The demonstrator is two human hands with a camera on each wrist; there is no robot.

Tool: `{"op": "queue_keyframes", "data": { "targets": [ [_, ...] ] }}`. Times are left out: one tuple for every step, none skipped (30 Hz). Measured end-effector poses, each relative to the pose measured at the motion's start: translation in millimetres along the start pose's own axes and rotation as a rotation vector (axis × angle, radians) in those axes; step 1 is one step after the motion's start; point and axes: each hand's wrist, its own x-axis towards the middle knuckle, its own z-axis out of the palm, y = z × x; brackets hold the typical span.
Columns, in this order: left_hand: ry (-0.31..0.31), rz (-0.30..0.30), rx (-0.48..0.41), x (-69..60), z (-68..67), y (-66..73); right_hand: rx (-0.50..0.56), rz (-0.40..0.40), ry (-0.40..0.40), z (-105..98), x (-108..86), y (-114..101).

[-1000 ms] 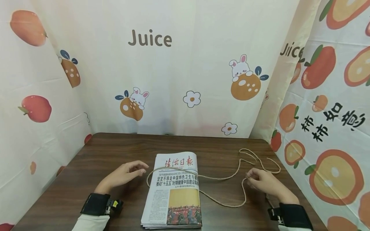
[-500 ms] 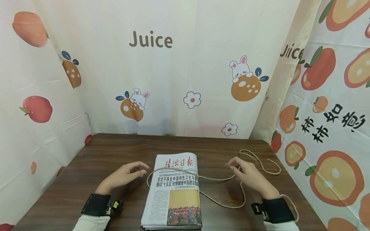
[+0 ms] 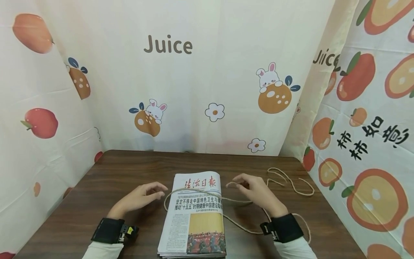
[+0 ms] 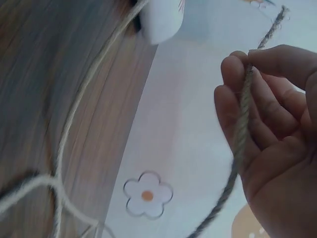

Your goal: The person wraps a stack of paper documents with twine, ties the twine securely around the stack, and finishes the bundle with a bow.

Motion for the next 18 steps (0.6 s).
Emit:
{"op": "queue_keyframes", "data": {
  "targets": [
    [-0.002, 0.001, -0.003, 0.3, 0.3, 0.5, 0.001, -0.006, 0.004, 2.3, 2.8, -2.3],
    [-0.004, 0.004, -0.007, 0.6, 0.8, 0.8, 0.003, -0.016, 0.01, 4.6, 5.7, -4.7],
    [-0.005, 0.006, -0.01, 1.1, 1.3, 1.1, 0.008, -0.019, 0.013, 6.8, 8.6, -7.5],
    [-0.006, 0.007, -0.014, 1.2, 1.9, 1.7, 0.007, -0.03, 0.016, 9.2, 11.2, -10.2],
    [-0.007, 0.008, -0.015, 1.5, 2.4, 2.5, 0.01, -0.038, 0.015, 11.5, 13.8, -13.2],
    [-0.006, 0.013, -0.016, 1.8, 3.1, 2.6, 0.01, -0.042, 0.014, 14.0, 16.5, -16.2],
    [-0.007, 0.018, -0.018, 2.1, 3.7, 2.8, 0.012, -0.045, 0.014, 16.6, 19.2, -18.7],
    [-0.007, 0.022, -0.017, 2.6, 4.5, 3.3, 0.014, -0.049, 0.012, 19.3, 21.8, -21.3],
    [-0.006, 0.026, -0.015, 3.2, 5.2, 3.7, 0.014, -0.053, 0.013, 21.9, 24.4, -23.8],
    [-0.004, 0.03, -0.012, 3.8, 6.0, 4.0, 0.011, -0.056, 0.015, 24.6, 27.0, -26.2],
    [0.0, 0.034, -0.008, 4.6, 6.9, 4.1, 0.009, -0.058, 0.018, 27.5, 29.6, -28.5],
    [0.003, 0.037, -0.002, 5.3, 7.9, 4.1, 0.004, -0.06, 0.022, 30.5, 32.2, -30.5],
    [0.005, 0.037, 0.001, 6.2, 9.0, 4.7, 0.001, -0.065, 0.029, 33.2, 34.5, -32.6],
    [0.008, 0.036, 0.005, 7.2, 10.2, 5.2, 0.001, -0.062, 0.033, 35.9, 36.7, -34.9],
    [0.011, 0.036, 0.01, 8.1, 11.5, 5.3, 0.001, -0.06, 0.036, 38.5, 38.8, -37.0],
    [0.016, 0.034, 0.014, 9.3, 13.0, 5.6, -0.001, -0.057, 0.038, 41.3, 41.0, -38.7],
    [0.019, 0.035, 0.014, 10.5, 14.6, 6.1, -0.001, -0.059, 0.04, 43.9, 43.2, -40.7],
    [0.024, 0.032, 0.018, 11.9, 16.5, 6.8, -0.003, -0.06, 0.041, 46.3, 45.2, -42.3]
  ]
}}
